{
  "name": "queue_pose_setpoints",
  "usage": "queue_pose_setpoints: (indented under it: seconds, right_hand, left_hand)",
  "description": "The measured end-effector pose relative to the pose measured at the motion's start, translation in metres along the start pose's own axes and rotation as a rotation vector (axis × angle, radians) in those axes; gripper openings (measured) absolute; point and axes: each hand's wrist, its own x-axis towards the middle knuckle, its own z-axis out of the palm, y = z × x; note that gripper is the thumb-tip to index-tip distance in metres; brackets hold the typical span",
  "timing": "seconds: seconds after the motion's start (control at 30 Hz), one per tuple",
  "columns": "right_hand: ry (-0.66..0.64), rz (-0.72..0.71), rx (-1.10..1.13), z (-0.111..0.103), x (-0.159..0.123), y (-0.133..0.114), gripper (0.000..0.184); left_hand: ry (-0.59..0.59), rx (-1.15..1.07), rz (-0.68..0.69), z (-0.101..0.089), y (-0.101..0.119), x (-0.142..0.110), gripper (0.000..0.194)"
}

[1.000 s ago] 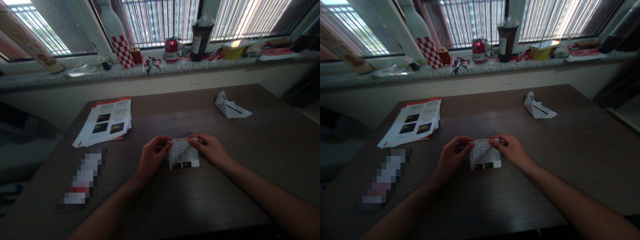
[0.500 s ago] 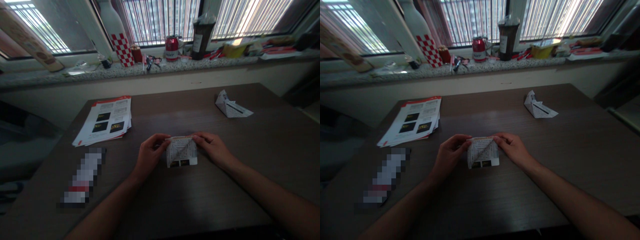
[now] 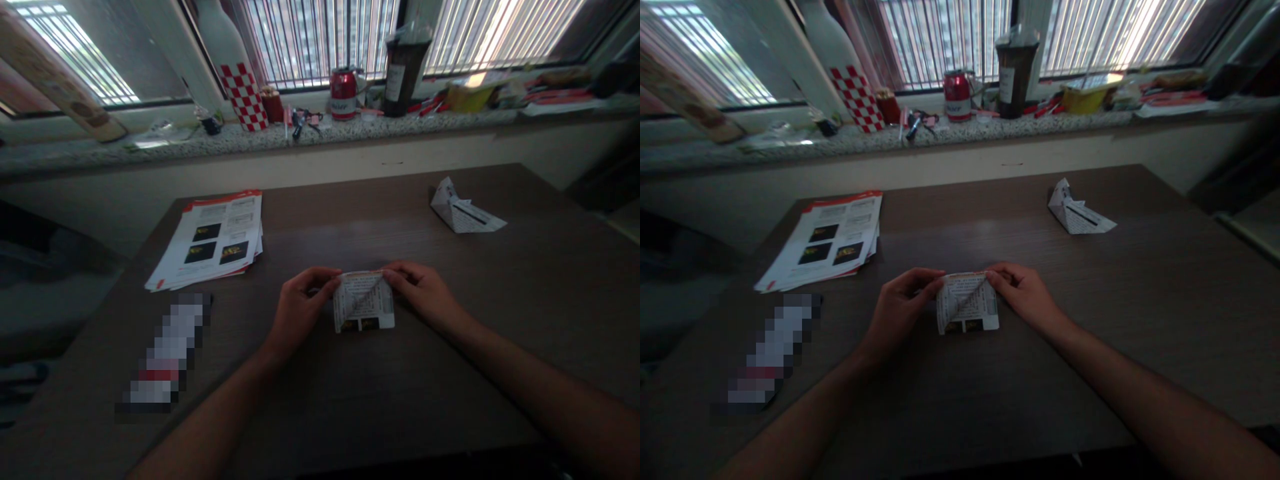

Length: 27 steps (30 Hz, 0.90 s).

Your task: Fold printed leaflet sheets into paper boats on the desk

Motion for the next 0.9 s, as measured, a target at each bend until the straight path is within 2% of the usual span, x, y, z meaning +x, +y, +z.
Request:
queue_pose_setpoints:
  seconds: [0.07, 0.17, 0.27, 0.33, 0.43, 0.5, 0.9]
  right_hand:
    - [0.022, -0.085, -0.124, 0.000, 0.000, 0.002, 0.028]
    - [0.024, -0.300, -0.368, 0.001, 0.001, 0.005, 0.027]
    - [-0.055, -0.493, -0.539, 0.003, 0.002, 0.009, 0.028]
    - [-0.119, -0.562, -0.604, 0.005, 0.003, 0.014, 0.030]
    - [-0.195, -0.589, -0.665, 0.008, 0.004, 0.019, 0.034]
    - [-0.213, -0.580, -0.691, 0.009, 0.004, 0.020, 0.036]
    - [-0.213, -0.615, -0.769, 0.015, -0.002, 0.022, 0.047]
  left_hand:
    - [-0.004, 0.081, 0.010, 0.000, -0.004, 0.002, 0.015]
    - [-0.031, 0.208, 0.038, 0.000, -0.011, 0.006, 0.016]
    - [-0.064, 0.335, 0.093, 0.001, -0.018, 0.009, 0.013]
    - [-0.068, 0.429, 0.149, 0.002, -0.020, 0.010, 0.010]
    - [-0.049, 0.538, 0.209, 0.003, -0.021, 0.012, 0.009]
    - [-0.054, 0.555, 0.204, 0.002, -0.021, 0.012, 0.008]
    - [-0.082, 0.486, 0.153, 0.001, -0.023, 0.015, 0.005]
